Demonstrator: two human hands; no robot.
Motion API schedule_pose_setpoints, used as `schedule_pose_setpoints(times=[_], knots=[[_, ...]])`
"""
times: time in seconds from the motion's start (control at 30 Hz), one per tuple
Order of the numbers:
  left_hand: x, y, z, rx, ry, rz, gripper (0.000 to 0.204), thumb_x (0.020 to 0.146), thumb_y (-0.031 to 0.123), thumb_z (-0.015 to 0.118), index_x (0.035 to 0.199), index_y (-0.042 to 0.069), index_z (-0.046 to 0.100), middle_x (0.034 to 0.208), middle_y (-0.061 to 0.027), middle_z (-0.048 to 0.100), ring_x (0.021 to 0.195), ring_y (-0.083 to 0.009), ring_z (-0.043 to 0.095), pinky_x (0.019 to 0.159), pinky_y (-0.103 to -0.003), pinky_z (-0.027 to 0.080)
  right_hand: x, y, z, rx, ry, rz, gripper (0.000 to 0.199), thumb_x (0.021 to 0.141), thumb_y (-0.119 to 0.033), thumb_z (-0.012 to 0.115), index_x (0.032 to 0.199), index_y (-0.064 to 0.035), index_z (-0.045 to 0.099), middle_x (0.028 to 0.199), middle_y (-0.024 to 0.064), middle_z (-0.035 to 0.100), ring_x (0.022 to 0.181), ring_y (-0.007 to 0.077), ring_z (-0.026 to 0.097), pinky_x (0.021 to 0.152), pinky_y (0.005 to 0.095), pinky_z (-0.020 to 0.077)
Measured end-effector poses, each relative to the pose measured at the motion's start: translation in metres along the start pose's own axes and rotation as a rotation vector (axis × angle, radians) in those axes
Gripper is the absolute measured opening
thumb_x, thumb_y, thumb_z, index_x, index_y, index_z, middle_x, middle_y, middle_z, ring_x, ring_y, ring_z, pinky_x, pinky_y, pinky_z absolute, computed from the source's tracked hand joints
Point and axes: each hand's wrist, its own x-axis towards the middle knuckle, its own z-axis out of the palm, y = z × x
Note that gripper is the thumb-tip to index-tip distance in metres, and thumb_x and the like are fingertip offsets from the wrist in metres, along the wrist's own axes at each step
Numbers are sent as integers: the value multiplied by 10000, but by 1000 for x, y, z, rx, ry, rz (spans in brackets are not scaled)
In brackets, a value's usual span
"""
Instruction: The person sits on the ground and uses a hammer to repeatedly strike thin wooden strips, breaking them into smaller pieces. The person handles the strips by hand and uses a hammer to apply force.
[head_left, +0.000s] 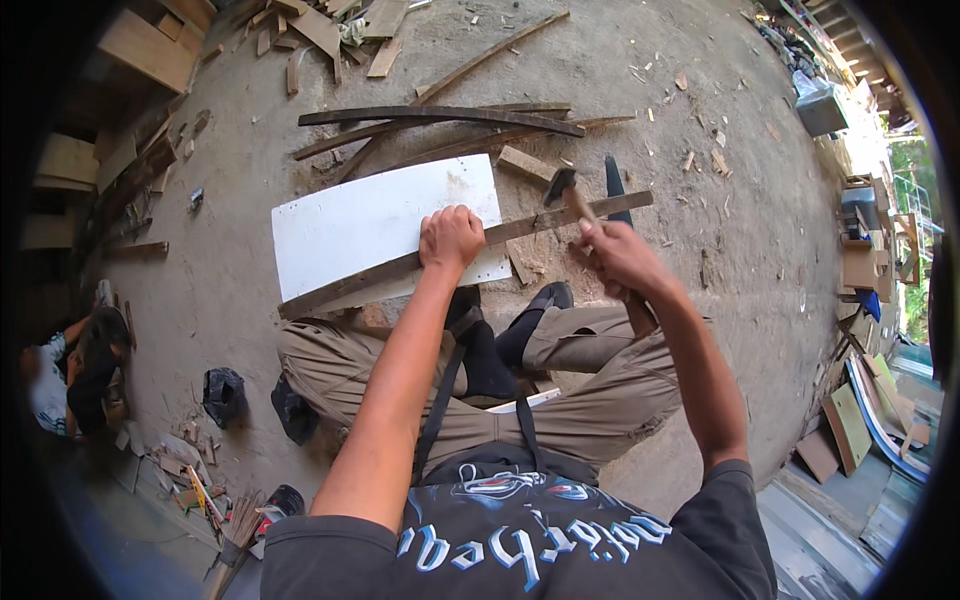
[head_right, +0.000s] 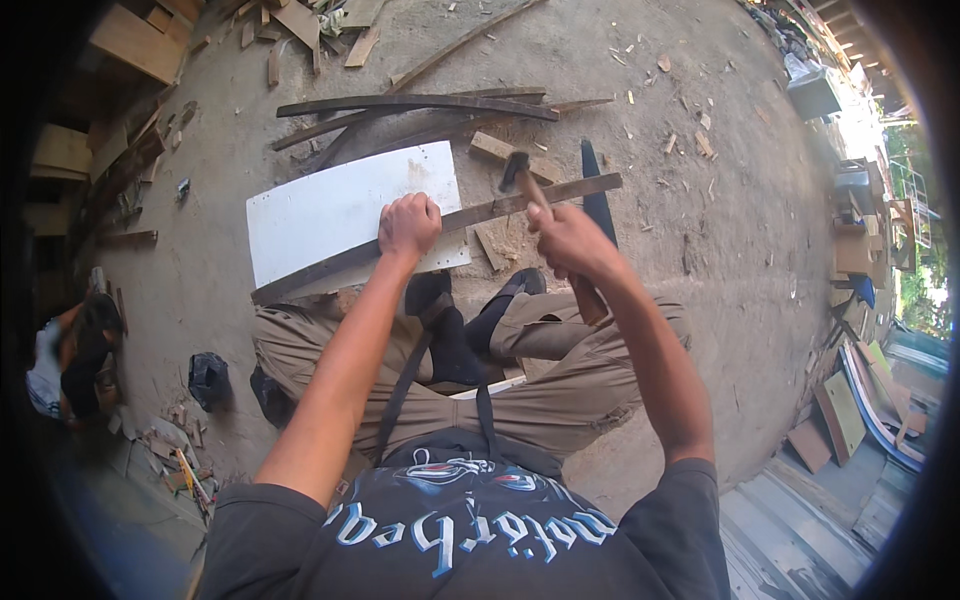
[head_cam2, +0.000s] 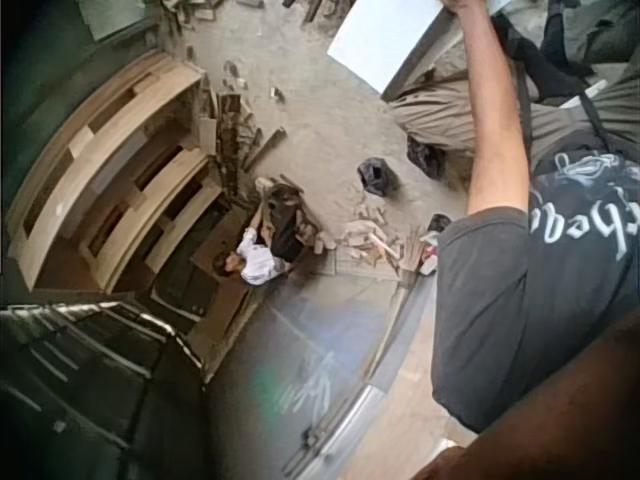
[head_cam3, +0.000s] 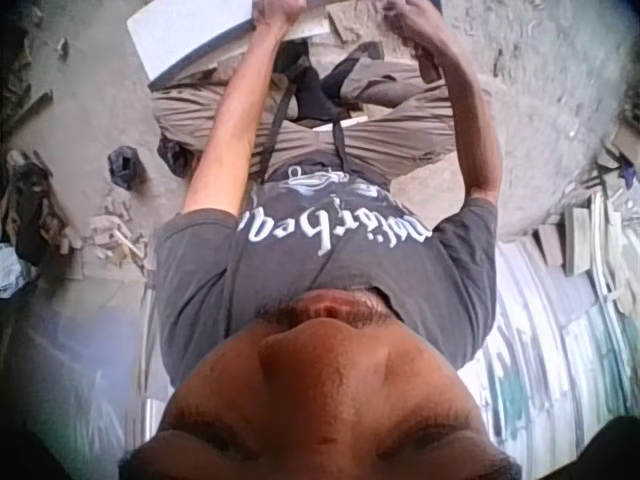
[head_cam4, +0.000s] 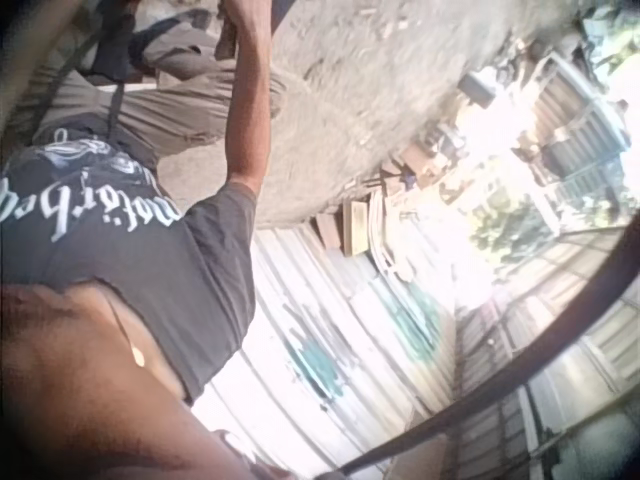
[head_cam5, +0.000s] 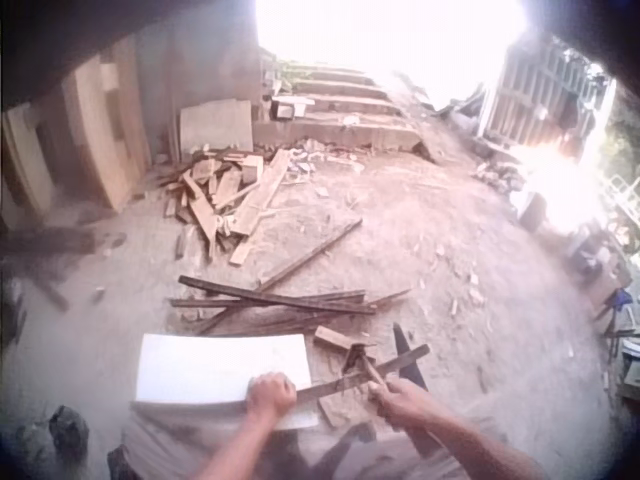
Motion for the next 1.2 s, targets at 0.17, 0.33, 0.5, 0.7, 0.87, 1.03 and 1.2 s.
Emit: schedule_pose_setpoints(times=[0.17,0.33,0.5,0.7,0.87,1.03,1.2], knots=[[-3,-3,1,-12,9,-3,250,880,218,547,793,50,709,868,-165,713,848,-340,675,833,-447,480,5,-23,7,238,225,-399,405,1069,-420,444,1013,-33,548,645,-41,456,444,54,399,372,238,327],[-1,1,0,-8,-9,-29,278,896,235,523,809,41,703,874,-177,708,867,-360,674,824,-473,492,16,45,18,-95,108,-218,381,1063,-397,453,980,-39,554,627,-13,465,458,89,437,406,295,376],[-2,-1,1,-3,21,-21,273,884,222,526,800,31,701,875,-186,709,867,-367,672,826,-474,500,-19,4,0,154,71,-46,365,1068,-417,450,996,-67,526,632,-49,418,453,66,384,380,258,335],[0,1,1,-22,11,-31,271,883,220,531,787,27,695,867,-187,707,849,-369,674,824,-473,505,5,20,15,19,81,-136,396,1050,-409,467,946,-35,549,631,-17,471,459,96,461,409,305,415],[1,-2,-2,-2,22,-18,271,877,220,531,782,35,704,858,-187,706,837,-353,672,814,-463,503,6,5,8,-142,185,-185,356,1074,-361,450,1002,-37,577,633,-47,451,470,65,421,404,277,371],[-2,-2,2,-28,26,-28,257,864,213,545,779,36,710,862,-181,707,832,-343,672,815,-451,499,3,-3,23,103,377,-555,298,1074,-330,462,984,-56,535,618,-42,450,467,64,422,409,273,361],[1,-1,1,18,32,-34,260,858,209,544,762,26,702,854,-186,704,823,-356,674,810,-457,505,-10,47,32,-153,74,-95,308,1068,-358,475,953,-74,514,610,-33,450,408,65,391,375,280,340]])
